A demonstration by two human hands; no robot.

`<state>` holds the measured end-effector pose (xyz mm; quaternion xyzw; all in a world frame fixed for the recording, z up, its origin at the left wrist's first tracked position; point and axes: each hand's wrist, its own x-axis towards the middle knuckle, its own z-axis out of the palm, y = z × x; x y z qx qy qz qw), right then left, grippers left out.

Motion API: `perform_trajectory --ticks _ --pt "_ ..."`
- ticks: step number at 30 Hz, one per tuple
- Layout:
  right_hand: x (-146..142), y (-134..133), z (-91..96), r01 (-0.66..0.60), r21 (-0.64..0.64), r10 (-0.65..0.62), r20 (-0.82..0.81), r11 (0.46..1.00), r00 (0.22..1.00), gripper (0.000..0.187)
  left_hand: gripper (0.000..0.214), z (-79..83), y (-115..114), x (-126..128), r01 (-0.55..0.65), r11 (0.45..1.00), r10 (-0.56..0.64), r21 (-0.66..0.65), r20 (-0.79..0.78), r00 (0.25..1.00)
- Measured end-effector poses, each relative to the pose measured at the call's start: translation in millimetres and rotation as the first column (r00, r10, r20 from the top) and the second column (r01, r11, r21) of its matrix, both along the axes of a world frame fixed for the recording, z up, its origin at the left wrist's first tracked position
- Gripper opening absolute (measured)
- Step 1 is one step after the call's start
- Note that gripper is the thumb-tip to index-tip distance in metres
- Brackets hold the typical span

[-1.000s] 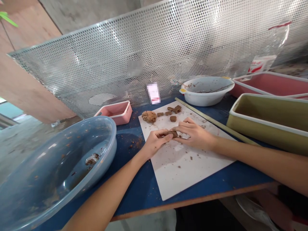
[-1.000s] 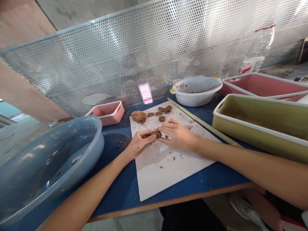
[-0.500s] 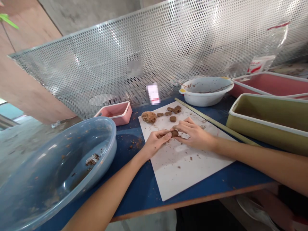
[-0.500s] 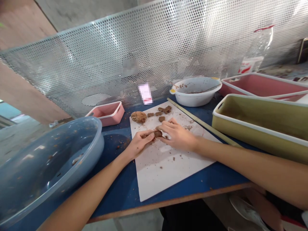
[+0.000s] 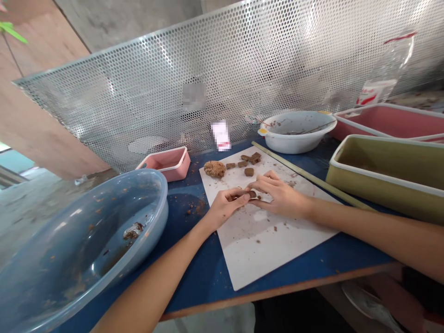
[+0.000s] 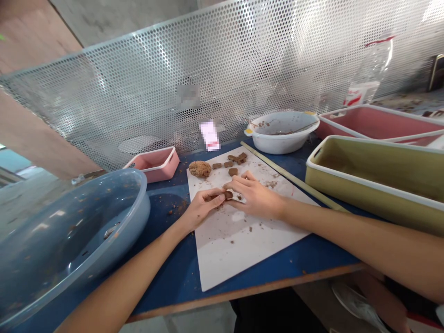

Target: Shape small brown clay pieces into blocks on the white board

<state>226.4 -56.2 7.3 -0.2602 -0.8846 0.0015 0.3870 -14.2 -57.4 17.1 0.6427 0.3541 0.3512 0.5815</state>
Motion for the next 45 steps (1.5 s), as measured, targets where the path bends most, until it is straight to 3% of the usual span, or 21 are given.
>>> perform_trajectory --ticks 6,12,17,24,30,45 --pt "1 1 -0.5 0.036 0.028 -0.037 0.006 0.999 0.999 0.015 0.057 -3.3 2 -1 0.007 1.000 -0.007 0.007 0.024 1.000" --pt "2 1 2.6 -0.010 0.115 0.009 0.003 0.993 1.000 0.014 0.057 -0.6 1 0 -0.013 1.000 0.013 -0.002 0.029 0.999" --pt "3 -1 6.4 -0.015 0.113 0.019 -0.037 0.993 0.999 0.013 0.061 -6.1 3 -2 -0.015 1.000 0.016 -0.015 0.072 0.997" --pt "0 -4 8.0 -0.026 -0.042 0.017 -0.202 0.999 0.979 0.013 0.065 -6.8 5 -6 0.065 0.997 -0.061 -0.033 0.128 0.990" --pt "-1 -5 9.6 -0.074 -0.217 0.011 -0.278 0.973 0.960 0.021 0.062 -6.3 4 -5 0.124 0.992 -0.123 0.003 0.121 0.985" --pt "-4 -8 10.3 -0.098 -0.333 -0.016 -0.323 0.938 0.946 0.026 0.060 -11.9 10 -5 0.107 0.990 -0.095 -0.097 0.115 0.989"
